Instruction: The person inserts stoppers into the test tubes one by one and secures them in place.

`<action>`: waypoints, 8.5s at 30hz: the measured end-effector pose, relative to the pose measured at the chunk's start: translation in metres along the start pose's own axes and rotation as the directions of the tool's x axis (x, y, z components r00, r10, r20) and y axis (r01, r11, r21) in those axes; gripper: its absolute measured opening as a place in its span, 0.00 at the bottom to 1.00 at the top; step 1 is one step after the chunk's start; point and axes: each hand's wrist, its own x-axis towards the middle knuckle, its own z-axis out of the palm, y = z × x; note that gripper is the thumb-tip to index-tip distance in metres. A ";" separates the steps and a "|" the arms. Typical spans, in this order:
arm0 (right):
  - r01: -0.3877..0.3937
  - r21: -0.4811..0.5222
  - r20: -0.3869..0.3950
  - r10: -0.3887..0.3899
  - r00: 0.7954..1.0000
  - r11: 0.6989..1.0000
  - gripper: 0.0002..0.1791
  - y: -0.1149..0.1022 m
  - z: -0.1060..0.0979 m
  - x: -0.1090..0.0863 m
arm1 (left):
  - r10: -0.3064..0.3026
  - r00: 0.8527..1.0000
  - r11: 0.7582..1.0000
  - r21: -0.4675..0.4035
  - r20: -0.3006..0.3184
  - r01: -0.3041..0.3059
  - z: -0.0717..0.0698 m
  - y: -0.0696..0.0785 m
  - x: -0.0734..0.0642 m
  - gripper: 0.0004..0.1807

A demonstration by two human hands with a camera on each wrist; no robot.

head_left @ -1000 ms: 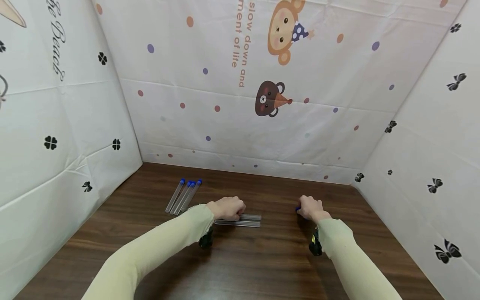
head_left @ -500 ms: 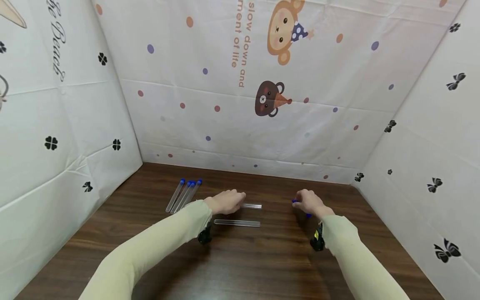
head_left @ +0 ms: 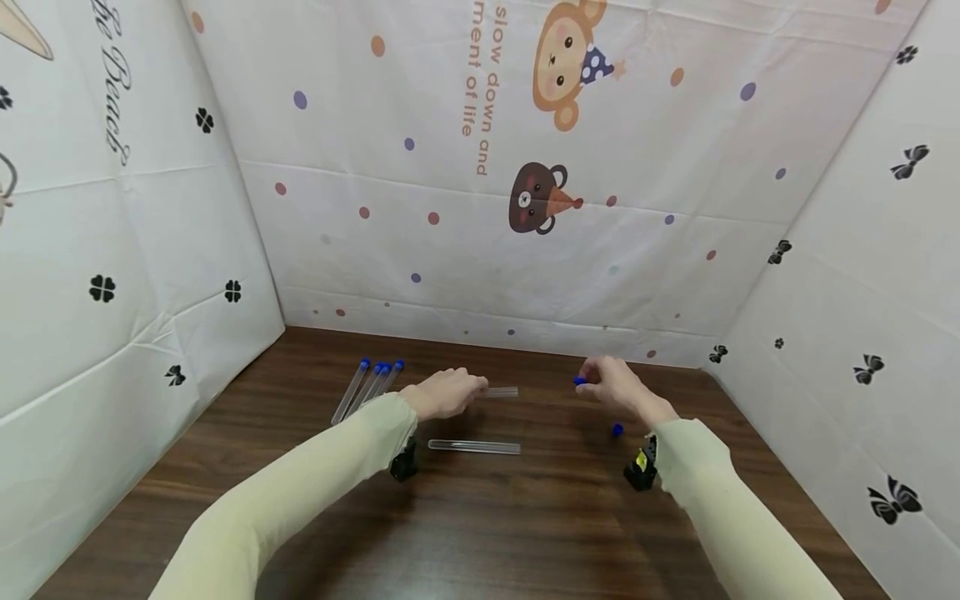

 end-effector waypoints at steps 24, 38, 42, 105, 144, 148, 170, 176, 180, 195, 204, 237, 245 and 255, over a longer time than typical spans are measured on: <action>0.045 0.033 -0.048 -0.044 0.998 0.998 0.06 -0.035 0.022 0.011 | 0.019 1.000 0.999 0.040 -0.004 -0.019 0.001 0.002 0.001 0.20; 0.066 0.029 -0.035 -0.065 0.997 0.997 0.06 -0.047 0.038 0.014 | 0.009 1.000 0.995 0.095 -0.003 -0.009 0.002 0.011 0.006 0.20; 0.062 0.016 -0.034 -0.062 0.998 0.998 0.05 -0.049 0.040 0.014 | 0.011 1.000 0.995 0.101 0.010 -0.011 0.001 0.014 0.006 0.21; 0.008 0.455 0.005 -0.011 1.000 0.890 0.17 -0.052 0.074 0.011 | -0.004 1.000 1.000 0.021 0.010 0.004 0.000 0.005 0.003 0.17; -0.009 0.307 -0.258 0.093 0.962 0.952 0.22 -0.059 0.091 0.013 | 0.087 0.988 0.992 -0.074 -0.130 -0.097 0.000 0.013 0.003 0.18; -0.013 0.342 -0.230 0.097 0.968 0.940 0.23 -0.060 0.090 0.013 | 0.074 0.987 0.991 -0.099 -0.140 -0.089 -0.001 0.016 0.003 0.17; -0.152 0.521 -0.137 0.258 0.956 0.840 0.23 -0.070 0.086 0.019 | 0.029 0.973 0.996 -0.074 -0.227 -0.047 0.004 0.026 0.012 0.08; -0.150 0.495 -0.147 0.253 0.956 0.856 0.25 -0.068 0.084 0.020 | 0.032 0.969 0.998 -0.051 -0.247 -0.046 0.004 0.027 0.013 0.08; -0.141 0.426 -0.144 0.220 0.965 0.894 0.26 -0.065 0.079 0.020 | 0.036 0.974 0.995 -0.086 -0.222 -0.056 0.002 0.026 0.013 0.07; -0.151 0.256 -0.133 0.190 0.973 0.955 0.31 -0.046 0.054 0.017 | -0.050 0.995 0.984 -0.177 -0.089 0.034 -0.005 0.004 0.006 0.04; -0.202 0.148 -0.124 0.221 0.967 0.968 0.31 -0.017 0.039 0.006 | -0.179 0.982 0.961 -0.226 -0.058 0.161 -0.017 -0.019 -0.005 0.08; -0.282 0.075 -0.095 0.289 0.953 0.956 0.32 0.017 0.025 -0.009 | -0.366 0.928 0.923 -0.094 0.078 0.372 -0.012 -0.092 -0.028 0.19; -0.291 0.062 -0.069 0.295 0.953 0.955 0.32 0.019 0.028 -0.010 | -0.389 0.914 0.915 -0.068 0.117 0.398 -0.005 -0.095 -0.030 0.35; -0.288 0.055 -0.058 0.291 0.955 0.956 0.31 0.018 0.028 -0.012 | -0.380 0.917 0.924 0.006 0.122 0.382 0.004 -0.101 -0.032 0.35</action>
